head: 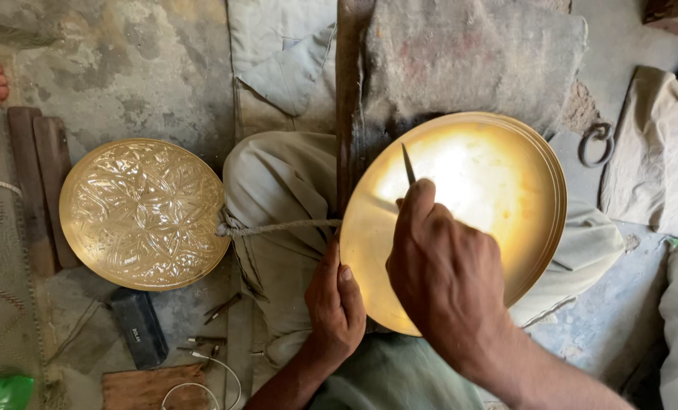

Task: The person sits on the floor holding a brass plate against a padded sandbag and uses a chisel with a wooden mallet to hammer decorative patterns into the metal. They rotate and reposition the plate, switch between a plain plate and a pre-embossed plate, and continue chiseling the ornamental design.

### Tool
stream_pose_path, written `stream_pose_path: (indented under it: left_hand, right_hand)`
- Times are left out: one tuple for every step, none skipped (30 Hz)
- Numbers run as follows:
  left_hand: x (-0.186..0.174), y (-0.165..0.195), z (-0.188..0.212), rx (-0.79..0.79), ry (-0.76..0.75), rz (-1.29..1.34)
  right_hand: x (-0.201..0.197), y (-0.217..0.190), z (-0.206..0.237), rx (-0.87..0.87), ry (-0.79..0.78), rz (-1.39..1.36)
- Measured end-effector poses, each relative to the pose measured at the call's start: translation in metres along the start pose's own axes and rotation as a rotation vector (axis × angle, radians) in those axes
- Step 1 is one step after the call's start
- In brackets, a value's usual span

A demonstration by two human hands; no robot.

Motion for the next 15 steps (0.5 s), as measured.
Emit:
stream_pose_path:
  left_hand:
    - [-0.001,-0.004,-0.004,-0.018,-0.018,0.013]
    - [-0.003,-0.004,-0.009,0.004,-0.036,0.017]
    - [-0.006,-0.004,-0.016,0.027,-0.055,0.021]
    - [-0.009,-0.004,-0.023,0.047,-0.072,0.020]
    - [-0.011,-0.005,-0.031,0.059,-0.098,0.029]
    - [-0.012,-0.007,-0.042,0.078,-0.123,0.039]
    - [-0.013,-0.009,-0.054,0.101,-0.148,0.051]
    - [-0.012,-0.012,-0.066,0.103,-0.212,0.048]
    - [-0.011,-0.017,-0.079,0.108,-0.277,0.045]
    - [-0.007,-0.020,-0.095,0.116,-0.340,0.043]
    - [-0.001,-0.020,-0.112,0.164,-0.383,0.057]
    - [0.003,-0.020,-0.128,0.205,-0.424,0.069]
    - [0.006,-0.018,-0.142,0.245,-0.467,0.077]
    - [0.010,-0.016,-0.154,0.248,-0.484,0.105]
    - [0.017,-0.015,-0.165,0.259,-0.503,0.130]
  right_hand:
    - [0.008,0.001,0.000,0.044,-0.095,0.018]
    - [0.015,0.004,0.000,0.094,-0.193,0.037]
    - [0.017,0.005,-0.001,0.105,-0.210,0.043]
    - [0.018,0.006,-0.001,0.111,-0.230,0.047]
    - [0.019,0.007,-0.002,0.118,-0.248,0.050]
    - [0.019,0.007,-0.002,0.109,-0.243,0.051]
    - [0.018,0.007,-0.003,0.100,-0.235,0.054]
    - [0.017,0.008,-0.003,0.092,-0.230,0.058]
    - [0.017,0.008,-0.002,0.093,-0.225,0.042]
    - [0.016,0.008,-0.002,0.094,-0.216,0.029]
    - [0.015,0.007,-0.001,0.092,-0.211,0.017]
    - [0.013,0.005,0.000,0.071,-0.190,0.020]
    - [0.011,0.002,0.001,0.050,-0.171,0.020]
    - [0.008,0.000,0.002,0.030,-0.148,0.015]
    - [0.006,-0.002,0.002,0.023,-0.115,0.024]
Point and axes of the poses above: each hand's wrist, its own z-axis away from the middle knuckle, its own x-axis out of the palm, y = z × x, the point moved 8 cm from there along -z, towards the middle knuckle, and after that the axes turned 15 degrees about x, right-handed, at the moved point
